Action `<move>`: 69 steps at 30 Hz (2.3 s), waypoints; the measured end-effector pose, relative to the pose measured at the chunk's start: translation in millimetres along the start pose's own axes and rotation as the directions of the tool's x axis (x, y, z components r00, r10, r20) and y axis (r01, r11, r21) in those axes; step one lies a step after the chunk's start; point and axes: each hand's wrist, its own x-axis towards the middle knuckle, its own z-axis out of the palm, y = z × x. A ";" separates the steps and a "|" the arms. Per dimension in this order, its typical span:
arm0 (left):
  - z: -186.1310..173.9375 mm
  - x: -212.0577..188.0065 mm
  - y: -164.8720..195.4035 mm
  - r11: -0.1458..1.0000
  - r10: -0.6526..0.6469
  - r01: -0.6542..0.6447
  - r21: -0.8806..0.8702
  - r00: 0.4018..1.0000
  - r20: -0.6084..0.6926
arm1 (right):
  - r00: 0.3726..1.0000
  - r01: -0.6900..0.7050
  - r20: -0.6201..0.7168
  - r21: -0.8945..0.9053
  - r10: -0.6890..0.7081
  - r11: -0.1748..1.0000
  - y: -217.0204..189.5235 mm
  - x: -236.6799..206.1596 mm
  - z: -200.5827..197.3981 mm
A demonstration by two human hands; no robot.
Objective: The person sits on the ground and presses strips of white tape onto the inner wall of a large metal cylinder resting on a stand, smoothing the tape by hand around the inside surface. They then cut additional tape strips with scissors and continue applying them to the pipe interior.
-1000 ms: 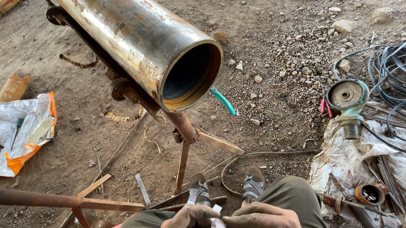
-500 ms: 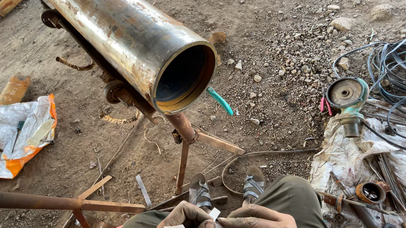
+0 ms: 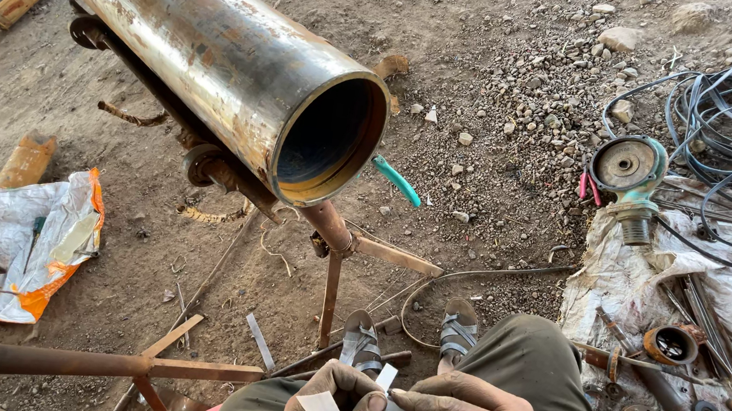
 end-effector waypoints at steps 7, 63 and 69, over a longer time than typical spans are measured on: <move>-2.3 -3.1 -0.2 0.997 0.073 -0.070 -0.034 0.994 0.078 | 0.989 -0.113 -0.083 0.071 0.118 0.991 -1.1 1.9 2.7; -14.9 10.2 130.5 0.248 0.835 -0.518 0.819 0.543 0.090 | 0.872 0.482 -0.032 -0.102 -0.488 0.870 -28.5 56.8 -12.2; 18.4 27.1 259.0 -0.536 0.711 -0.333 0.776 0.317 0.627 | 0.882 0.380 -0.156 -0.324 -0.445 0.867 -59.7 66.3 -26.5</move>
